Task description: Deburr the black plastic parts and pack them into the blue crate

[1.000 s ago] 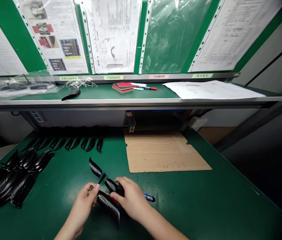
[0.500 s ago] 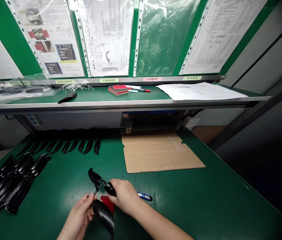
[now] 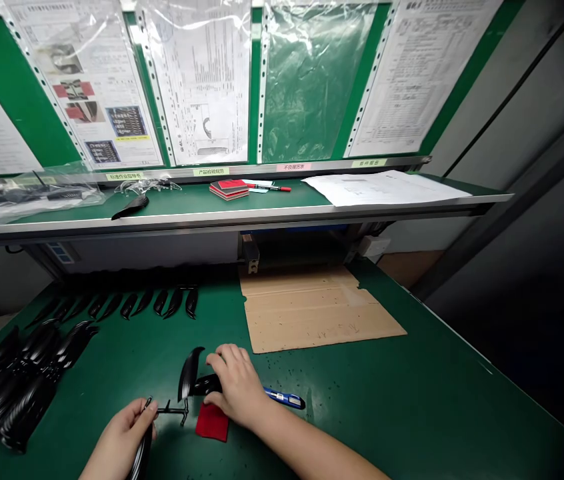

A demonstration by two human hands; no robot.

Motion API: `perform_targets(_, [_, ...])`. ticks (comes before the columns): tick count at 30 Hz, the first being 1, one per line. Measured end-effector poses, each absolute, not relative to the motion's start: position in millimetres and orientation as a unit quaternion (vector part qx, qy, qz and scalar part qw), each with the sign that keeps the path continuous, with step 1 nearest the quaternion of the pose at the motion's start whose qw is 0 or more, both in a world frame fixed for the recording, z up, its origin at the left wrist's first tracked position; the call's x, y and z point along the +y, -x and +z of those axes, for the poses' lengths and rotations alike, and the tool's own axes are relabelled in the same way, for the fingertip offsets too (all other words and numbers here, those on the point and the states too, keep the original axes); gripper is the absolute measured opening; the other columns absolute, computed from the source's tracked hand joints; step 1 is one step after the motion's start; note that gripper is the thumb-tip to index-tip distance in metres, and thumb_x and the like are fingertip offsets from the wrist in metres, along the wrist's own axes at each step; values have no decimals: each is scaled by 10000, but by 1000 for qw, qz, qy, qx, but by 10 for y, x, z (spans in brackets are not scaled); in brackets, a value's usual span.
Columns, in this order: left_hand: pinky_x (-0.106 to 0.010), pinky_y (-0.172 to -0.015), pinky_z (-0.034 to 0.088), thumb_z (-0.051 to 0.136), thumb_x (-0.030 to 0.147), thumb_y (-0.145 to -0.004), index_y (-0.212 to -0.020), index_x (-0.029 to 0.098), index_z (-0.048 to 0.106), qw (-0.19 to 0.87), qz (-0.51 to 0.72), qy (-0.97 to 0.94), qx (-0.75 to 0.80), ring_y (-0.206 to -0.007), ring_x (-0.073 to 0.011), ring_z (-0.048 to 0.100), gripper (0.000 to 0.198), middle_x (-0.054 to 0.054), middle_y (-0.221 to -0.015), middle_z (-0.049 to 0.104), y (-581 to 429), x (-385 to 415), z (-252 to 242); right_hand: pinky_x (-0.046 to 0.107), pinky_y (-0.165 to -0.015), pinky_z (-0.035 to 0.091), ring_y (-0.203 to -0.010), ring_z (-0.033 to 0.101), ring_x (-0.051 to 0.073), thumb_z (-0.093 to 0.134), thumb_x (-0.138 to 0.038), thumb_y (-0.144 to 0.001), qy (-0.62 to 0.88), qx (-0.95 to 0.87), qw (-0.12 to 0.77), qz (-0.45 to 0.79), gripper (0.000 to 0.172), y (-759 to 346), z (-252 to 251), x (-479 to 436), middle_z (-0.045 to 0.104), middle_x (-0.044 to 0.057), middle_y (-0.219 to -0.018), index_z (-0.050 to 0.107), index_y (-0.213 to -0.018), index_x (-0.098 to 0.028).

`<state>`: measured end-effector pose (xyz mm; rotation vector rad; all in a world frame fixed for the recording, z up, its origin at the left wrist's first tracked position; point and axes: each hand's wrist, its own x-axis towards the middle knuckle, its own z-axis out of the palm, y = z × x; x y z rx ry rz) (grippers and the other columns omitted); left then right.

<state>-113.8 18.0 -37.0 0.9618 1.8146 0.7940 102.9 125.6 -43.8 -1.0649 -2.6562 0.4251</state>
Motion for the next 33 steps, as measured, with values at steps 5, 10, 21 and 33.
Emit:
perform_targets(5, [-264,-596,317,521,610,-791,-634,200,534,515,270,-520,627,-608,-165,412,439,-3,-630,496,886,175,70,344,-840,371,-950,551,210,677,-265,-725,147,-978,71,132,330,-1210,-215,1105,639,15,-999,587,-1042,-278])
perform_targets(10, [-257,-701,353,584,529,-791,-710,194,617,559,252,-566,551,-725,-181,476,346,-16,-723,565,762,192,195,185,-541,355,-599,565,86,695,-250,-697,89,-937,-62,332,170,-1260,-236,961,644,-114,-705,617,-843,-288])
perform_targets(21, [-260,-662,447,791,369,-646,-887,201,550,590,551,-44,588,-746,-173,617,380,-56,-918,678,488,204,-610,222,-673,436,-867,658,173,652,-516,-779,445,-854,102,249,384,-1218,-177,1040,701,-19,-995,581,-1096,-311])
perform_targets(33, [-278,-681,424,761,556,-614,-867,93,652,599,596,-63,531,-732,-198,629,539,-116,-819,704,332,337,-578,345,-762,526,-885,686,291,688,-216,-682,291,-927,25,233,438,-1137,-672,867,702,90,-1059,638,-1116,-248])
